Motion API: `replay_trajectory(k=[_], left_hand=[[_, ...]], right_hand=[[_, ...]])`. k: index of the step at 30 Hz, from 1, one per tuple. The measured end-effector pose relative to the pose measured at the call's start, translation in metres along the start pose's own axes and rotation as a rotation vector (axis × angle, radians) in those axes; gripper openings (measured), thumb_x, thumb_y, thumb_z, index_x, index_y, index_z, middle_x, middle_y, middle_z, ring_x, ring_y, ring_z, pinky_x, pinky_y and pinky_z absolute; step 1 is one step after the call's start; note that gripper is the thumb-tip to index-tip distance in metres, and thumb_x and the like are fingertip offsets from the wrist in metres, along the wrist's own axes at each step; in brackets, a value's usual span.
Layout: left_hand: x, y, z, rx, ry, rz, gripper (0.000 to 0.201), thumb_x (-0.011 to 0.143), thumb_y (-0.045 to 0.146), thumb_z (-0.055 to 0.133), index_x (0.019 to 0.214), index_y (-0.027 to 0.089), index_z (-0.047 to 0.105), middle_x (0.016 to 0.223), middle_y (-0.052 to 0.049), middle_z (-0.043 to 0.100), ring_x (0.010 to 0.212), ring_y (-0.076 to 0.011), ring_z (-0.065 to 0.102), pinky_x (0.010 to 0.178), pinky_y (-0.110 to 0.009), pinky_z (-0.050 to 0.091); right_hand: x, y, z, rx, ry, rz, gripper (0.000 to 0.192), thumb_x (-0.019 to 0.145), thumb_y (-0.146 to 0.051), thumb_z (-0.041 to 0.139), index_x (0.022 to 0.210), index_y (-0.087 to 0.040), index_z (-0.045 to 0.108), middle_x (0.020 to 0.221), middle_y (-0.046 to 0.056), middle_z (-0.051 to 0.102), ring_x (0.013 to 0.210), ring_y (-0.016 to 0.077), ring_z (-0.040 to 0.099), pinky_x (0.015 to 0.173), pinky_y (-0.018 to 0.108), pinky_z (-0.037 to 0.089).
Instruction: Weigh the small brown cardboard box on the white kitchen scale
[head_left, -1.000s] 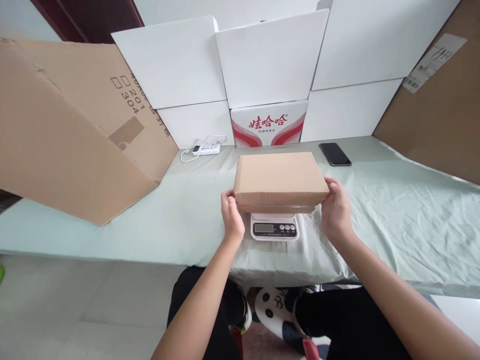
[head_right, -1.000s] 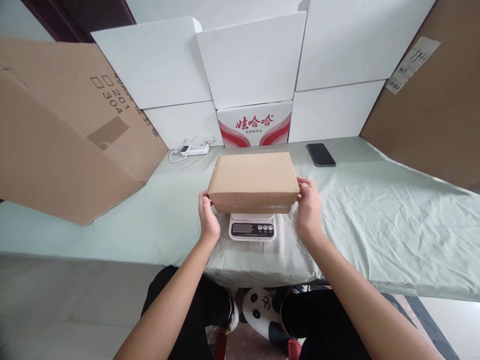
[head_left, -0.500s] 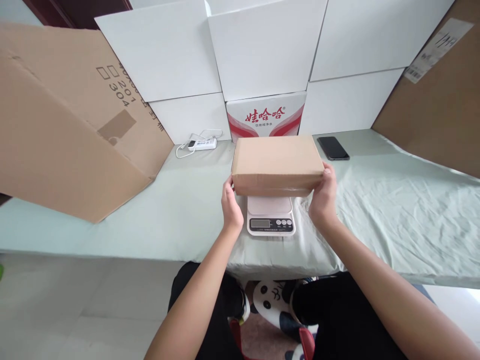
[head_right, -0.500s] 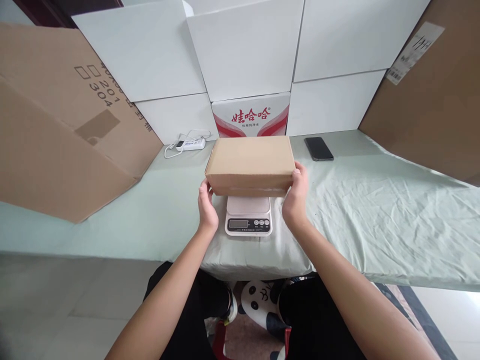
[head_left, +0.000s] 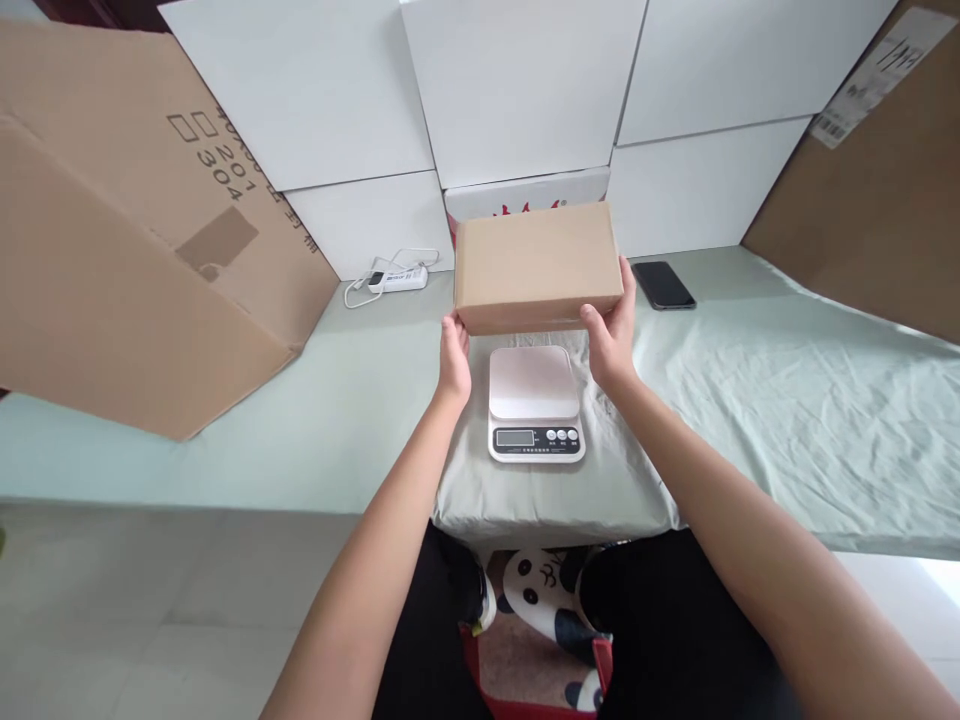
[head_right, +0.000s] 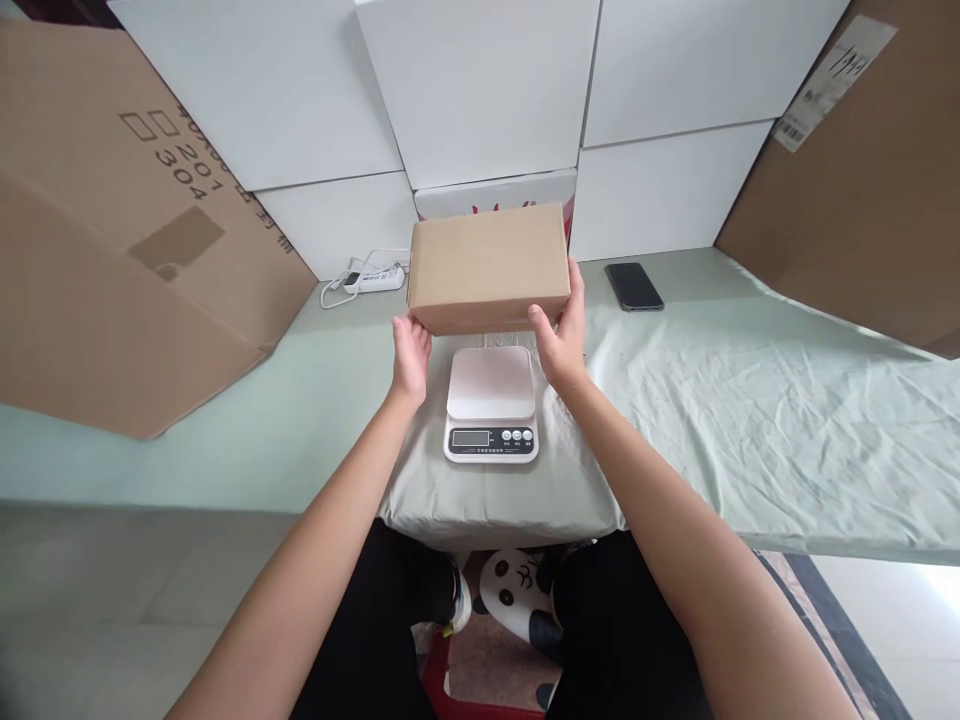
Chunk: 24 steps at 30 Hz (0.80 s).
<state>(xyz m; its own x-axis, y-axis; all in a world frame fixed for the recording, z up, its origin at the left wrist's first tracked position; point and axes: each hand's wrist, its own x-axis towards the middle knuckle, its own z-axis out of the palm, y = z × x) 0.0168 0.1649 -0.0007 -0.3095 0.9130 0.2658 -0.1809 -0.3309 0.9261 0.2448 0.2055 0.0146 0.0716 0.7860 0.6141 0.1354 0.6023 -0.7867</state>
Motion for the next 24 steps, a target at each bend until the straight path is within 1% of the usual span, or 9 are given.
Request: replay_trajectory(k=[2,4,7,10,13,18,21,24], left_hand=[[0.011,-0.002,0.001,0.020,-0.024,-0.027,0.088,0.099,0.093,0.032,0.147,0.028,0.067,0.168,-0.014,0.062,0.170,-0.0295,0.043,0.140,-0.046,0.032],[0.017,-0.006,0.001,0.027,-0.037,-0.064,0.089,0.100,0.091,0.031,0.152,0.028,0.065,0.170,-0.013,0.061,0.171,-0.0297,0.041,0.141,-0.047,0.030],[0.020,-0.015,-0.002,0.021,-0.046,-0.070,0.086,0.103,0.088,0.029,0.155,0.028,0.064,0.171,-0.012,0.060,0.172,-0.0297,0.038,0.142,-0.047,0.028],[0.019,-0.021,-0.007,0.034,-0.040,-0.048,0.086,0.105,0.086,0.025,0.155,0.027,0.064,0.173,-0.012,0.058,0.173,-0.0302,0.038,0.142,-0.048,0.027],[0.018,-0.024,-0.010,0.061,-0.038,-0.048,0.087,0.104,0.087,0.024,0.153,0.027,0.065,0.173,-0.011,0.058,0.171,-0.0307,0.041,0.141,-0.048,0.030],[0.018,-0.027,-0.010,0.030,-0.025,-0.101,0.087,0.102,0.089,0.028,0.148,0.027,0.068,0.169,-0.011,0.062,0.169,-0.0311,0.044,0.140,-0.046,0.034],[0.018,-0.027,-0.007,0.003,-0.014,-0.131,0.084,0.103,0.087,0.031,0.145,0.026,0.070,0.168,-0.012,0.063,0.171,-0.0323,0.041,0.141,-0.047,0.032],[0.016,-0.025,-0.003,0.013,0.006,-0.155,0.080,0.108,0.080,0.028,0.145,0.023,0.071,0.167,-0.012,0.064,0.172,-0.0330,0.038,0.143,-0.048,0.028]], right_hand=[[-0.001,0.007,0.000,-0.003,-0.012,0.037,0.104,0.088,-0.083,0.062,0.173,-0.033,0.027,0.182,0.011,0.035,0.173,0.0338,0.030,0.142,0.060,0.029],[-0.001,0.014,-0.001,-0.012,-0.020,0.063,0.105,0.088,-0.083,0.061,0.173,-0.033,0.027,0.184,0.010,0.033,0.174,0.0342,0.027,0.143,0.061,0.027],[-0.002,0.025,0.000,-0.015,-0.033,0.080,0.102,0.087,-0.080,0.062,0.172,-0.034,0.029,0.184,0.009,0.032,0.174,0.0347,0.028,0.142,0.060,0.028],[-0.002,0.033,0.003,0.002,-0.029,0.115,0.097,0.088,-0.074,0.064,0.170,-0.033,0.032,0.182,0.009,0.035,0.171,0.0342,0.031,0.142,0.058,0.029],[-0.003,0.037,0.006,-0.005,-0.008,0.175,0.090,0.087,-0.068,0.065,0.165,-0.033,0.038,0.178,0.008,0.041,0.169,0.0349,0.034,0.142,0.059,0.027],[-0.005,0.035,0.006,-0.018,0.001,0.228,0.084,0.083,-0.056,0.067,0.160,-0.033,0.042,0.174,0.008,0.047,0.165,0.0348,0.038,0.142,0.061,0.026],[-0.004,0.036,0.005,-0.016,-0.002,0.246,0.082,0.084,-0.053,0.065,0.161,-0.033,0.043,0.171,0.008,0.050,0.161,0.0344,0.043,0.140,0.060,0.029],[-0.002,0.040,0.003,-0.022,-0.006,0.249,0.081,0.086,-0.053,0.064,0.162,-0.033,0.044,0.169,0.008,0.052,0.159,0.0355,0.045,0.138,0.061,0.033]])
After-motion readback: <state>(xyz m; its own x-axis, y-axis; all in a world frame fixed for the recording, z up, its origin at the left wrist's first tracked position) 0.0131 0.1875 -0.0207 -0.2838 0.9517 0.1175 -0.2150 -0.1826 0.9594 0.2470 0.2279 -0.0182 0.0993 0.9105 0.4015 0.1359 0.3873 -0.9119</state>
